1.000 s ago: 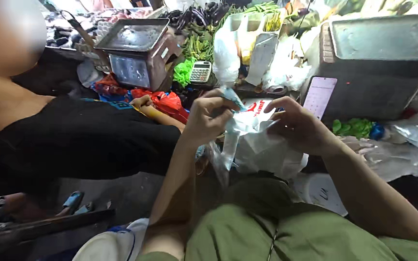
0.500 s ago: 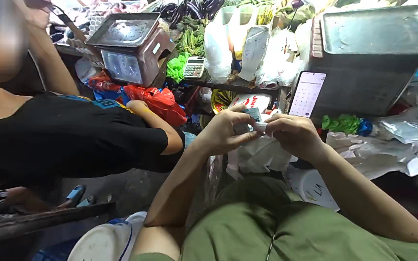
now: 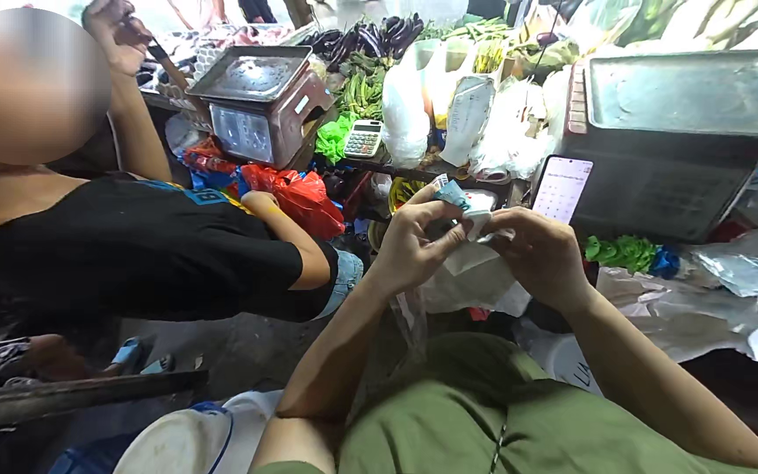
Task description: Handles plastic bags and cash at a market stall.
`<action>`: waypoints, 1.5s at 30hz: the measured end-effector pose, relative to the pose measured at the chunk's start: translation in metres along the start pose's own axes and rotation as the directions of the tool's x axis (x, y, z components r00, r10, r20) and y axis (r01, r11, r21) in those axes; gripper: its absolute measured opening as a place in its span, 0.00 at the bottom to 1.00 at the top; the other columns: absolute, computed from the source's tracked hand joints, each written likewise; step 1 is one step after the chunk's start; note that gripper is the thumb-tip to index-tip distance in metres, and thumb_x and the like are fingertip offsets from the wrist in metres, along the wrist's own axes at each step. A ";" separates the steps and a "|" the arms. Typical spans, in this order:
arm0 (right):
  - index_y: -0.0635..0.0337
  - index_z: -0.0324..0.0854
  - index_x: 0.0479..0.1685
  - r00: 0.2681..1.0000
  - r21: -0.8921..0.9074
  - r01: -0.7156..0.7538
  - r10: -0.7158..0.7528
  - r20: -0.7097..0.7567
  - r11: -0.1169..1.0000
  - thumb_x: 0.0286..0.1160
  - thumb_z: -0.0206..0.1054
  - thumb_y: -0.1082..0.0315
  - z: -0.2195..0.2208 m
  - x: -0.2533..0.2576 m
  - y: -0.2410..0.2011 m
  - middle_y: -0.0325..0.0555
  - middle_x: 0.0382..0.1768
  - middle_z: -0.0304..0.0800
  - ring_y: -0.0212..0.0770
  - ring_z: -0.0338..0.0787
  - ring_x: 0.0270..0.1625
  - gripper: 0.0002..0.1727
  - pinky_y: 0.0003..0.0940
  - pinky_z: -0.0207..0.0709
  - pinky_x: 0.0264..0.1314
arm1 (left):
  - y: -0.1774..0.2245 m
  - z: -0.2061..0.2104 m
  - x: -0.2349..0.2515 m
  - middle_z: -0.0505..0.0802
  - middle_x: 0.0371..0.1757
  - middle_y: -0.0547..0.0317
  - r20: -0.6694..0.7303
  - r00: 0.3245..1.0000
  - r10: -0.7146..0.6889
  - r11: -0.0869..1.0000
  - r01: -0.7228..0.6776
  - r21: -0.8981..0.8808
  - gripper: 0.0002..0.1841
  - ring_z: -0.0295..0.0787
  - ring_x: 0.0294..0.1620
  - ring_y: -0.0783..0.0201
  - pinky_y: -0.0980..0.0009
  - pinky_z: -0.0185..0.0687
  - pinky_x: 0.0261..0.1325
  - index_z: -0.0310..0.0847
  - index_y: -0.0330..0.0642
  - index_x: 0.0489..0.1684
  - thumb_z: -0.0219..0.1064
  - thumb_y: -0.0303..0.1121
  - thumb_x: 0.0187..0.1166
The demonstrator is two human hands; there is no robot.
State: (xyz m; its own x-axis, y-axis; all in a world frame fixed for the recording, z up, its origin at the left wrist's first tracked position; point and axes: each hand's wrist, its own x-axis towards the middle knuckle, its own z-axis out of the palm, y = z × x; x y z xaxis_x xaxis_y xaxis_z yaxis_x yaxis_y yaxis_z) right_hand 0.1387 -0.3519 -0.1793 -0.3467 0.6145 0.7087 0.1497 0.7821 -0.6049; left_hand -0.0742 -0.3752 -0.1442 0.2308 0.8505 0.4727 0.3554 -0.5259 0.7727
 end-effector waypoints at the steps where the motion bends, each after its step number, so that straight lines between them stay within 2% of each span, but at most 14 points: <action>1: 0.62 0.88 0.46 0.999 0.047 -0.026 0.027 -0.020 0.999 0.74 0.73 0.72 0.001 0.001 0.000 0.39 0.45 0.93 0.27 0.91 0.48 0.06 0.23 0.87 0.53 | 0.000 0.000 0.001 0.88 0.48 0.57 0.003 1.000 0.000 1.000 0.000 -0.006 0.03 0.85 0.49 0.70 0.78 0.84 0.50 0.91 0.38 0.34 0.72 0.27 0.75; 3: 0.62 0.85 0.48 0.994 0.178 -0.078 0.089 -0.057 0.981 0.71 0.75 0.75 0.004 0.003 0.001 0.37 0.44 0.93 0.27 0.92 0.45 0.09 0.24 0.89 0.52 | -0.002 0.001 0.002 0.87 0.47 0.57 0.008 1.000 -0.004 1.000 0.004 -0.002 0.02 0.85 0.48 0.72 0.78 0.84 0.49 0.91 0.39 0.36 0.73 0.27 0.74; 6: 0.60 0.82 0.61 0.973 0.346 -0.201 0.229 -0.041 0.916 0.67 0.77 0.78 0.003 0.003 -0.002 0.38 0.44 0.95 0.31 0.95 0.43 0.21 0.29 0.92 0.52 | -0.005 0.006 -0.001 0.89 0.50 0.56 -0.014 1.000 -0.028 0.999 0.028 -0.032 0.02 0.86 0.49 0.71 0.76 0.86 0.51 0.91 0.37 0.36 0.74 0.25 0.74; 8: 0.63 0.85 0.57 0.966 0.365 -0.227 0.257 -0.035 0.903 0.66 0.78 0.76 0.005 0.006 0.000 0.40 0.42 0.97 0.33 0.96 0.43 0.18 0.29 0.92 0.52 | -0.004 0.003 -0.002 0.90 0.50 0.56 -0.023 0.998 -0.059 0.996 0.057 -0.070 0.04 0.87 0.50 0.74 0.77 0.86 0.53 0.92 0.36 0.37 0.72 0.26 0.77; 10: 0.64 0.87 0.48 0.967 0.378 -0.215 0.250 -0.045 0.901 0.65 0.78 0.76 0.009 0.008 0.000 0.38 0.41 0.97 0.31 0.96 0.43 0.12 0.27 0.92 0.51 | -0.001 -0.002 -0.002 0.90 0.51 0.54 0.009 0.997 -0.079 0.993 0.080 -0.084 0.08 0.85 0.52 0.75 0.79 0.83 0.58 0.91 0.34 0.38 0.68 0.29 0.81; 12: 0.61 0.88 0.46 0.978 0.392 -0.164 0.202 -0.059 0.905 0.65 0.78 0.77 0.012 0.008 -0.001 0.35 0.41 0.97 0.30 0.96 0.44 0.11 0.27 0.92 0.53 | 0.000 -0.007 -0.001 0.90 0.52 0.51 0.036 0.996 -0.086 0.993 0.089 -0.076 0.11 0.85 0.56 0.74 0.78 0.80 0.62 0.90 0.33 0.38 0.66 0.32 0.84; 16: 0.50 0.87 0.49 0.992 0.338 -0.083 0.109 -0.057 0.937 0.64 0.80 0.75 0.017 0.011 0.000 0.27 0.42 0.96 0.25 0.94 0.43 0.15 0.22 0.91 0.50 | 0.000 -0.013 -0.003 0.90 0.46 0.50 0.053 0.994 -0.098 0.991 0.102 -0.085 0.12 0.84 0.54 0.69 0.75 0.78 0.60 0.90 0.32 0.38 0.66 0.33 0.83; 21: 0.42 0.86 0.54 1.000 0.237 -0.005 0.001 0.019 0.971 0.66 0.77 0.70 0.019 0.022 -0.001 0.19 0.48 0.94 0.18 0.91 0.44 0.17 0.15 0.88 0.49 | -0.003 -0.027 -0.008 0.90 0.46 0.46 0.088 0.996 -0.019 0.991 0.030 -0.129 0.10 0.85 0.55 0.60 0.68 0.80 0.60 0.90 0.30 0.37 0.76 0.31 0.73; 26: 0.43 0.91 0.59 0.981 0.228 0.129 -0.158 0.116 0.965 0.81 0.69 0.68 0.028 0.029 0.003 0.28 0.51 0.95 0.23 0.92 0.52 0.13 0.19 0.86 0.58 | 0.001 -0.035 -0.017 0.90 0.48 0.41 0.040 0.999 -0.022 0.998 0.025 -0.064 0.10 0.85 0.57 0.56 0.66 0.79 0.62 0.89 0.28 0.35 0.72 0.30 0.78; 31: 0.49 0.89 0.54 0.980 0.144 0.119 -0.139 0.140 0.982 0.81 0.68 0.69 0.036 0.032 -0.003 0.29 0.49 0.95 0.18 0.90 0.51 0.09 0.16 0.84 0.57 | 0.004 -0.039 -0.028 0.90 0.50 0.37 -0.053 0.999 -0.011 1.000 0.010 -0.023 0.11 0.85 0.60 0.54 0.66 0.80 0.64 0.90 0.28 0.33 0.72 0.30 0.78; 34: 0.56 0.87 0.47 0.981 0.092 0.110 -0.123 0.147 0.990 0.76 0.68 0.72 0.040 0.031 -0.004 0.30 0.46 0.95 0.16 0.89 0.52 0.07 0.14 0.82 0.59 | 0.006 -0.041 -0.034 0.90 0.46 0.42 -0.081 0.997 -0.010 1.000 0.011 0.012 0.10 0.85 0.53 0.57 0.67 0.80 0.57 0.91 0.30 0.34 0.73 0.31 0.77; 40: 0.51 0.89 0.46 0.982 0.130 0.158 -0.169 0.082 0.979 0.78 0.69 0.70 0.056 0.034 -0.005 0.28 0.47 0.95 0.18 0.90 0.54 0.06 0.17 0.84 0.60 | 0.006 -0.046 -0.041 0.91 0.45 0.42 -0.203 0.977 -0.066 0.998 0.065 -0.011 0.08 0.86 0.55 0.57 0.67 0.80 0.59 0.90 0.29 0.35 0.72 0.28 0.76; 43: 0.55 0.88 0.46 0.973 0.146 0.211 -0.222 0.059 0.967 0.81 0.66 0.70 0.061 0.038 -0.007 0.33 0.50 0.95 0.22 0.91 0.56 0.06 0.21 0.86 0.61 | 0.009 -0.050 -0.043 0.93 0.45 0.46 -0.256 0.959 -0.119 0.993 0.119 -0.015 0.08 0.88 0.55 0.62 0.68 0.81 0.63 0.91 0.30 0.38 0.70 0.28 0.78; 45: 0.57 0.88 0.44 0.975 0.172 0.197 -0.211 0.067 0.965 0.81 0.66 0.71 0.063 0.042 -0.009 0.37 0.52 0.96 0.26 0.92 0.60 0.05 0.24 0.87 0.63 | 0.011 -0.050 -0.043 0.93 0.43 0.51 -0.270 0.948 -0.166 0.984 0.175 0.009 0.08 0.88 0.52 0.66 0.69 0.83 0.58 0.91 0.34 0.37 0.70 0.30 0.78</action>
State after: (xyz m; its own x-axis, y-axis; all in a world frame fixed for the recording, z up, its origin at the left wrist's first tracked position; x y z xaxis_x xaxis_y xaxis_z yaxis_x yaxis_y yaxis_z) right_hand 0.0651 -0.3395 -0.1672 -0.4313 0.4275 0.7945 -0.0834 0.8580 -0.5069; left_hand -0.1253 -0.4175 -0.1350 -0.0848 0.8969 0.4340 0.3983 -0.3688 0.8399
